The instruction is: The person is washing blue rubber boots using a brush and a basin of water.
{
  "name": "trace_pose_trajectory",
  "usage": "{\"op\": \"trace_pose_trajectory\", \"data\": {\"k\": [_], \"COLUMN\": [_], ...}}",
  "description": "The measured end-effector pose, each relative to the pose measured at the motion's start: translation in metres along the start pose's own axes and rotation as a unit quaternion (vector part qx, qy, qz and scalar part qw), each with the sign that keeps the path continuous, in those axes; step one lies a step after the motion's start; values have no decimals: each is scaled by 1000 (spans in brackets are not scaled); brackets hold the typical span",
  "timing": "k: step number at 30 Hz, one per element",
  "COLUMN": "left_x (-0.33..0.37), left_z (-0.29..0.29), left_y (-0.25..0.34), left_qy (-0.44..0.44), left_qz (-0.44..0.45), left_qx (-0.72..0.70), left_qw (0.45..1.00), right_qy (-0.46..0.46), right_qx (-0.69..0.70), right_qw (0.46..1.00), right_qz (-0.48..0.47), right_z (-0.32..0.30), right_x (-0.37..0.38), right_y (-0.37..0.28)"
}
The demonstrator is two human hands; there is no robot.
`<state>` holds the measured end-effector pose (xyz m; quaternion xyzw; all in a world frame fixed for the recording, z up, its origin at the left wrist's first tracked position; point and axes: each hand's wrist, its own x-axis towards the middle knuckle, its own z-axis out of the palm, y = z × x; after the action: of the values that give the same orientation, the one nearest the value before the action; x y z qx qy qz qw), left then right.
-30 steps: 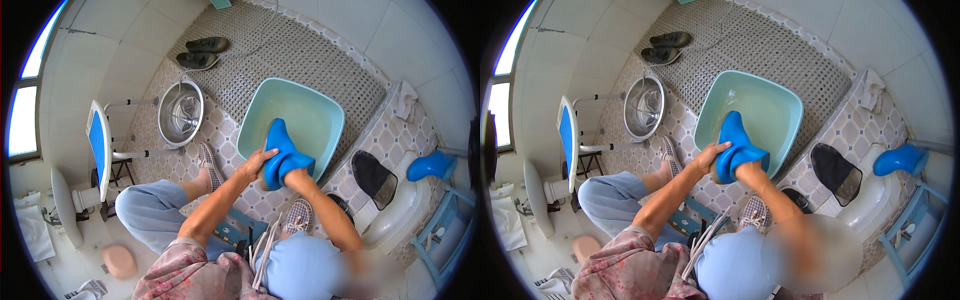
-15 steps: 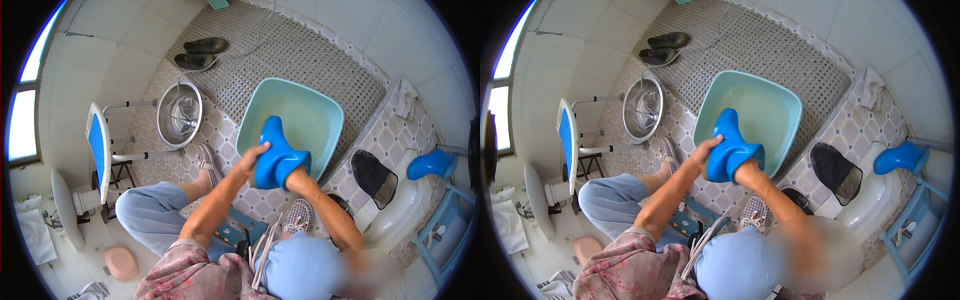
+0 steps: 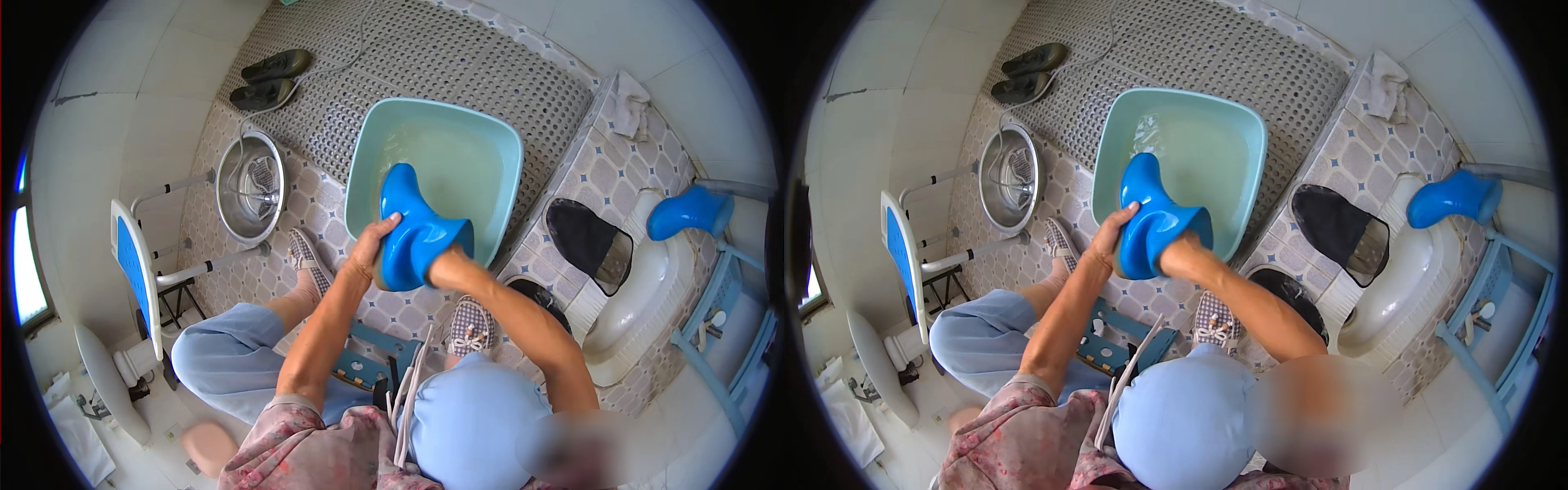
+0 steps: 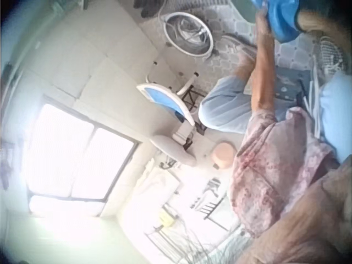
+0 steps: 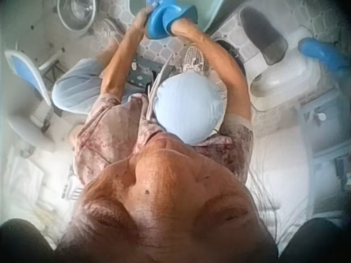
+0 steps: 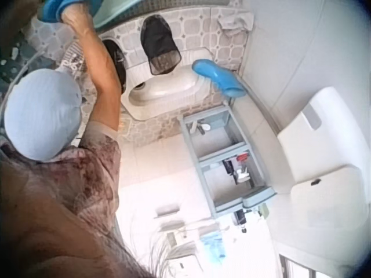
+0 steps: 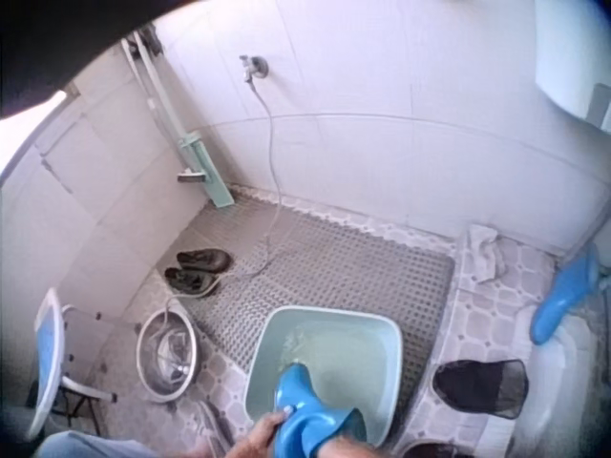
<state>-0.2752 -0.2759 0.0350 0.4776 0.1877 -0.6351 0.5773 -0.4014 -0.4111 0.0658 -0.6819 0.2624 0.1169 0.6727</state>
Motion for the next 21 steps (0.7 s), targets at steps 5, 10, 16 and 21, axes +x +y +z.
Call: {"op": "trace_pose_trajectory", "data": {"k": [5,10,16,21], "left_x": [22,3,-6,-16], "left_z": [-1,20,43,63], "left_y": [-5,36,70,84], "left_qy": [36,66,92,99], "left_qz": [111,236,375,454], "left_qx": [16,152,226,360], "left_qw": [993,957,894,809], "right_qy": [-3,-13,-70,-13], "right_qx": [-103,-39,155,42], "right_qw": [994,985,985,999], "right_qz": [26,-169,-36,-7], "right_z": [-18,-45,-86,-91], "right_x": [30,15,4,-11], "right_y": [33,73,58,55]}}
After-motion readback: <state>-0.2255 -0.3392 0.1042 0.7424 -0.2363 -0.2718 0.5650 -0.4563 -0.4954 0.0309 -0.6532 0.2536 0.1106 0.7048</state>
